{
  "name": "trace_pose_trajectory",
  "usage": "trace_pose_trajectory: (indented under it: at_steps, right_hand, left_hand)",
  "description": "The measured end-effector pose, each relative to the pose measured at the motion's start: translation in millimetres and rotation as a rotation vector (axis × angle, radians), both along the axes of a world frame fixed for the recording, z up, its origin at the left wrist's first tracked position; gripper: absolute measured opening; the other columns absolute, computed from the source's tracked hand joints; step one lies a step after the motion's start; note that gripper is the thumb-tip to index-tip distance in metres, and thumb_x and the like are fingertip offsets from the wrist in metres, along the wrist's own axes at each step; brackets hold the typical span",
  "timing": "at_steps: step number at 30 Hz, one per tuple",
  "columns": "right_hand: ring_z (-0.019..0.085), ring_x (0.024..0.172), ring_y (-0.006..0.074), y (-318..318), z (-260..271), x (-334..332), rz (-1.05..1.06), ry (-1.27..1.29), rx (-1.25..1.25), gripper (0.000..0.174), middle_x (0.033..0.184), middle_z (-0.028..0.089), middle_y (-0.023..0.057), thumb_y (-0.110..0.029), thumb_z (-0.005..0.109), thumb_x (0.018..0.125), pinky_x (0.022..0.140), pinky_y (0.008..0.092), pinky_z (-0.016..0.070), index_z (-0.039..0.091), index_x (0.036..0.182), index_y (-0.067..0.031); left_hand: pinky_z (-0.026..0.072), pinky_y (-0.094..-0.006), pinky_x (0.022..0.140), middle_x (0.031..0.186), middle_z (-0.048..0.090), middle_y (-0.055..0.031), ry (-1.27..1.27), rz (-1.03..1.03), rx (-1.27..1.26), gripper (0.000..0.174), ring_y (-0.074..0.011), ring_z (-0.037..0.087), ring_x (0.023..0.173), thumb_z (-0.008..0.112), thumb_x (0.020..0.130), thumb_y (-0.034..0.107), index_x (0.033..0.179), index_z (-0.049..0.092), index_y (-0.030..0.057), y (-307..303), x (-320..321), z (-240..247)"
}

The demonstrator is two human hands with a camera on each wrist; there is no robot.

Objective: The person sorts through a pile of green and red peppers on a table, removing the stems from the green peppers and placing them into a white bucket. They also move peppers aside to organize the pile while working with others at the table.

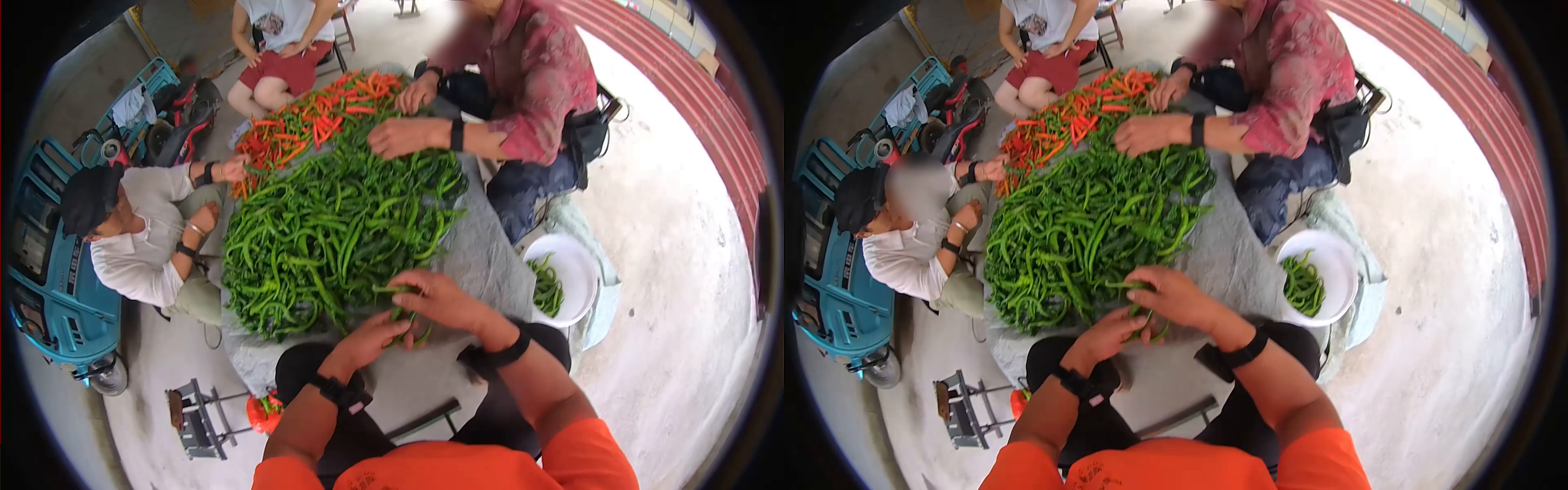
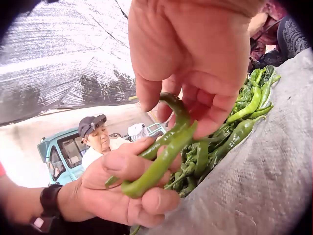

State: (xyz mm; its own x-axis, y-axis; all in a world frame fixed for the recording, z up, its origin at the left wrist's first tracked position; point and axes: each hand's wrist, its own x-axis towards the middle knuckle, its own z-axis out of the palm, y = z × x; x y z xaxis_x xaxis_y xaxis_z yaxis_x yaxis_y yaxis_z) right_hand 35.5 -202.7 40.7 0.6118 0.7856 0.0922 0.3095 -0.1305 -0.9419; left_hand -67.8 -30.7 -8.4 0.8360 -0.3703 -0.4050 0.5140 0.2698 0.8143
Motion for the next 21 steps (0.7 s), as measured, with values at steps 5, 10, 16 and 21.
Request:
trace_pose_trajectory:
  at_steps: [5,10,16,21]
  right_hand:
    - [0.059,0.079,0.0144,1.3,6.6,-4.9,-0.242,0.072,0.004,0.026,0.086,0.062,0.0068,-0.022,0.065,0.086,0.071,0.0287,0.0475,0.059,0.102,-0.0023]
    - [0.064,0.072,0.0223,5.6,4.0,-11.0,-0.138,0.069,-0.091,0.028,0.079,0.064,0.0113,-0.028,0.064,0.085,0.066,0.0330,0.0488,0.058,0.093,-0.0013]
    - [0.063,0.072,0.0273,13.3,5.9,-15.0,-0.255,-0.043,-0.221,0.033,0.076,0.064,0.0129,-0.035,0.064,0.083,0.065,0.0348,0.0483,0.059,0.088,-0.0023]
    - [0.063,0.069,0.0264,18.3,-0.7,-17.5,-0.230,0.028,-0.203,0.030,0.075,0.064,0.0125,-0.033,0.063,0.083,0.064,0.0344,0.0479,0.059,0.089,-0.0033]
  left_hand:
    - [0.0426,-0.0325,0.087,0.088,0.060,-0.0064,-0.080,0.113,-0.091,0.032,-0.0206,0.060,0.093,0.049,0.096,0.026,0.119,0.046,0.0040,4.0,2.5,19.7]
    - [0.0472,-0.0334,0.082,0.101,0.057,-0.0074,0.061,0.258,0.076,0.039,-0.0214,0.061,0.096,0.048,0.097,0.028,0.129,0.039,0.0075,-1.5,-3.1,45.3]
    - [0.0483,-0.0306,0.077,0.106,0.056,-0.0080,-0.075,0.182,-0.019,0.039,-0.0213,0.061,0.096,0.046,0.098,0.023,0.131,0.036,0.0074,7.1,-3.4,21.8]
    - [0.0485,-0.0308,0.076,0.108,0.056,-0.0087,-0.071,0.165,-0.028,0.038,-0.0221,0.061,0.097,0.044,0.098,0.020,0.133,0.035,0.0074,10.5,-5.7,18.6]
